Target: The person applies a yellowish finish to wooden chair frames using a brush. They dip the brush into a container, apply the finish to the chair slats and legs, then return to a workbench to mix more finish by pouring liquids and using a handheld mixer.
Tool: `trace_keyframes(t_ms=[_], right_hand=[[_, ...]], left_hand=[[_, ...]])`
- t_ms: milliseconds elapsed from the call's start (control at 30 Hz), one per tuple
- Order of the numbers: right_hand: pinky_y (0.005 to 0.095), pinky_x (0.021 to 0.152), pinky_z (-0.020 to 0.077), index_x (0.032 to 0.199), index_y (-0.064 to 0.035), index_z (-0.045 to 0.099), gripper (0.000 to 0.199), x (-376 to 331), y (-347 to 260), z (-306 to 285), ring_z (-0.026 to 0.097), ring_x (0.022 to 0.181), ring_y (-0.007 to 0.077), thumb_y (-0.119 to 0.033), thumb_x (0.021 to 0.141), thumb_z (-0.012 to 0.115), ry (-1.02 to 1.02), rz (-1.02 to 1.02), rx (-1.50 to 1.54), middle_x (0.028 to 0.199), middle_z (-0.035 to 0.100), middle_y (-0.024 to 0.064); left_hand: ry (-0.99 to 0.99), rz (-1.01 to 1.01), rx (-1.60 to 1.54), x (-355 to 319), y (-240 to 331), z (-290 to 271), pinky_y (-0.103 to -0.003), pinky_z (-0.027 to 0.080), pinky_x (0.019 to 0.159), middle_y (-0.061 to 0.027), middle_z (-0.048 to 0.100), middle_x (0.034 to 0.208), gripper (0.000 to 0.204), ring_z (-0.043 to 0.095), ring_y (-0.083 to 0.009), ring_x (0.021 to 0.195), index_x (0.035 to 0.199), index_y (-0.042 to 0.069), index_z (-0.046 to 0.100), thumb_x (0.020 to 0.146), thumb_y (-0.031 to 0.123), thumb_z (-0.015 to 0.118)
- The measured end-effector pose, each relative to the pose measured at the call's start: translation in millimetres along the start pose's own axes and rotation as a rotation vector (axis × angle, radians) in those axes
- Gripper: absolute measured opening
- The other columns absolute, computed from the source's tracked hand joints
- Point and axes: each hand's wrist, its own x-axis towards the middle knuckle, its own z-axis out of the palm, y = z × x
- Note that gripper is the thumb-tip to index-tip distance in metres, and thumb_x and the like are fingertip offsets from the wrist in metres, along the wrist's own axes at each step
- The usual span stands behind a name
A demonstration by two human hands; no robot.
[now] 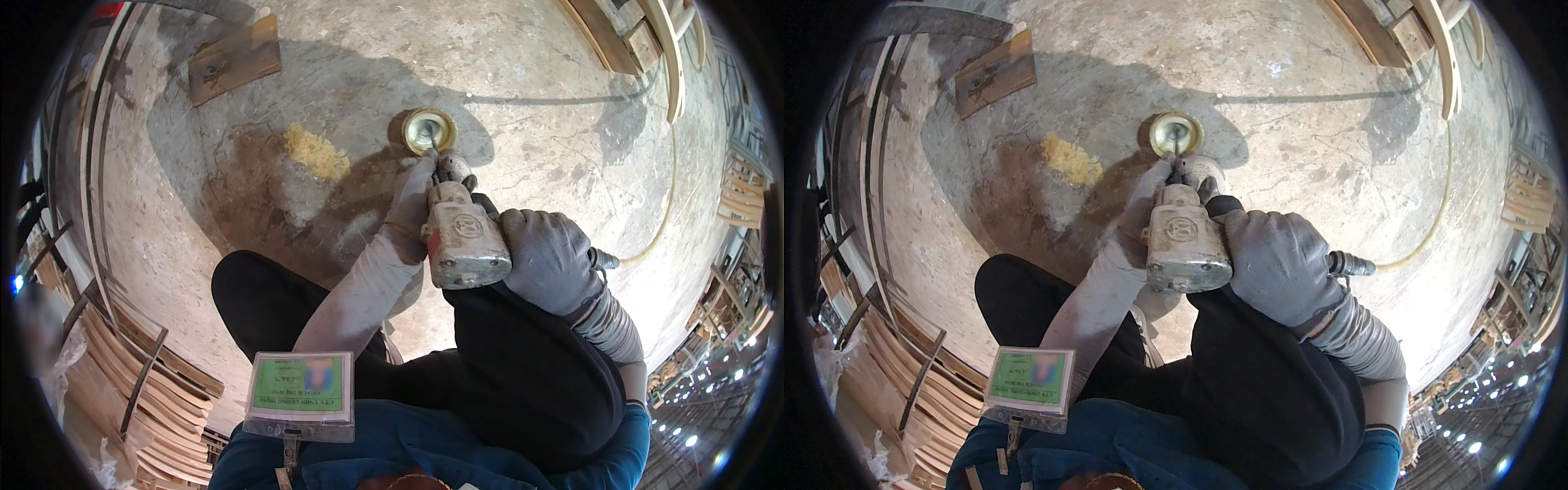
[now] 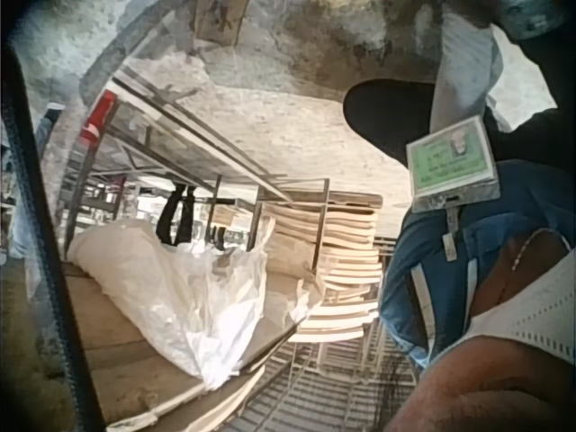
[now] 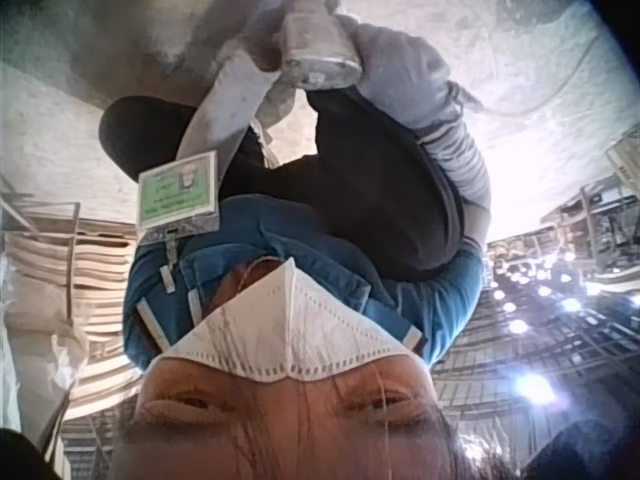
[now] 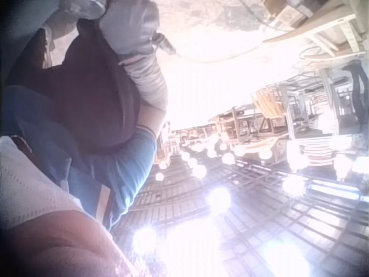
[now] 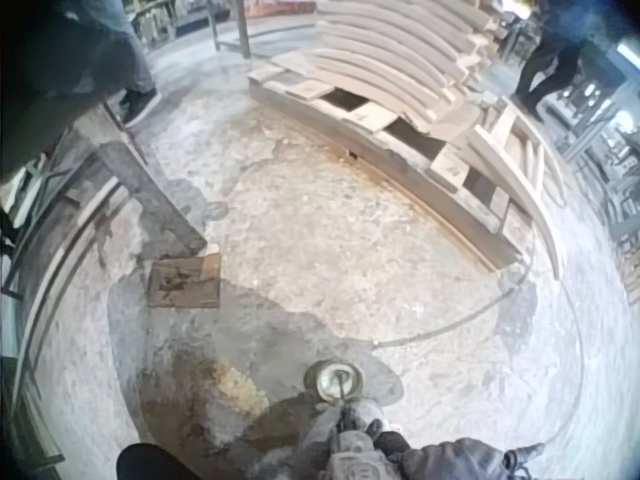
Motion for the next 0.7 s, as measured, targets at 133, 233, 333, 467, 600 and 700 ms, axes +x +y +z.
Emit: trace_keyframes(t_ms=[133, 233, 333, 467, 600, 700], right_hand=[[0.0370, 0.054, 0.0503, 0.078, -0.0014, 0.060, 0.027, -5, 0, -1, 0.063, 0.059, 0.0295, -0.028, 0.075, 0.061, 0.020, 0.035, 0.019, 0.065, 0.061, 0.0156], [0.0377, 0.054, 0.0503, 0.079, -0.0014, 0.059, 0.028, -9, 3, 4, 0.063, 0.059, 0.0296, -0.029, 0.076, 0.061, -0.019, 0.059, 0.021, 0.065, 0.062, 0.0160], [0.0380, 0.053, 0.0501, 0.078, -0.0018, 0.057, 0.028, -12, 3, 7, 0.063, 0.058, 0.0300, -0.030, 0.076, 0.060, -0.061, 0.062, 0.019, 0.065, 0.062, 0.0158], [0.0386, 0.054, 0.0500, 0.078, -0.0024, 0.056, 0.028, -11, 2, 9, 0.063, 0.058, 0.0302, -0.030, 0.077, 0.059, -0.038, 0.022, 0.008, 0.064, 0.061, 0.0155], [0.0386, 0.054, 0.0499, 0.078, -0.0029, 0.056, 0.027, -12, 2, 9, 0.063, 0.059, 0.0297, -0.030, 0.077, 0.058, -0.034, 0.018, -0.001, 0.065, 0.061, 0.0148], [0.0382, 0.055, 0.0500, 0.077, -0.0030, 0.056, 0.026, -14, 3, 11, 0.063, 0.060, 0.0293, -0.029, 0.077, 0.057, 0.002, -0.007, -0.015, 0.066, 0.061, 0.0147]], left_hand=[[-0.058, -0.024, 0.012, -4, -4, 6, -0.034, 0.055, 0.066, -0.0071, 0.057, 0.083, 0.029, 0.062, -0.0201, 0.075, 0.097, 0.005, 0.053, 0.097, 0.032, 0.042], [-0.080, -0.049, -0.005, -4, -7, 0, -0.032, 0.054, 0.067, -0.0064, 0.056, 0.082, 0.027, 0.061, -0.0186, 0.075, 0.095, 0.005, 0.053, 0.097, 0.029, 0.040], [-0.061, -0.034, 0.050, -6, -8, -1, -0.029, 0.051, 0.066, -0.0061, 0.055, 0.079, 0.027, 0.058, -0.0169, 0.071, 0.092, 0.005, 0.054, 0.097, 0.026, 0.038], [-0.045, -0.009, 0.076, -12, -3, 4, -0.027, 0.048, 0.064, -0.0058, 0.054, 0.076, 0.029, 0.055, -0.0160, 0.068, 0.089, 0.005, 0.053, 0.098, 0.026, 0.036], [-0.040, -0.015, 0.088, -19, 0, 10, -0.028, 0.049, 0.064, -0.0054, 0.054, 0.076, 0.029, 0.055, -0.0162, 0.069, 0.087, 0.005, 0.052, 0.098, 0.025, 0.036], [-0.001, -0.021, 0.025, -20, -2, 12, -0.030, 0.050, 0.065, -0.0055, 0.054, 0.076, 0.028, 0.056, -0.0167, 0.069, 0.089, 0.005, 0.052, 0.098, 0.027, 0.037]])
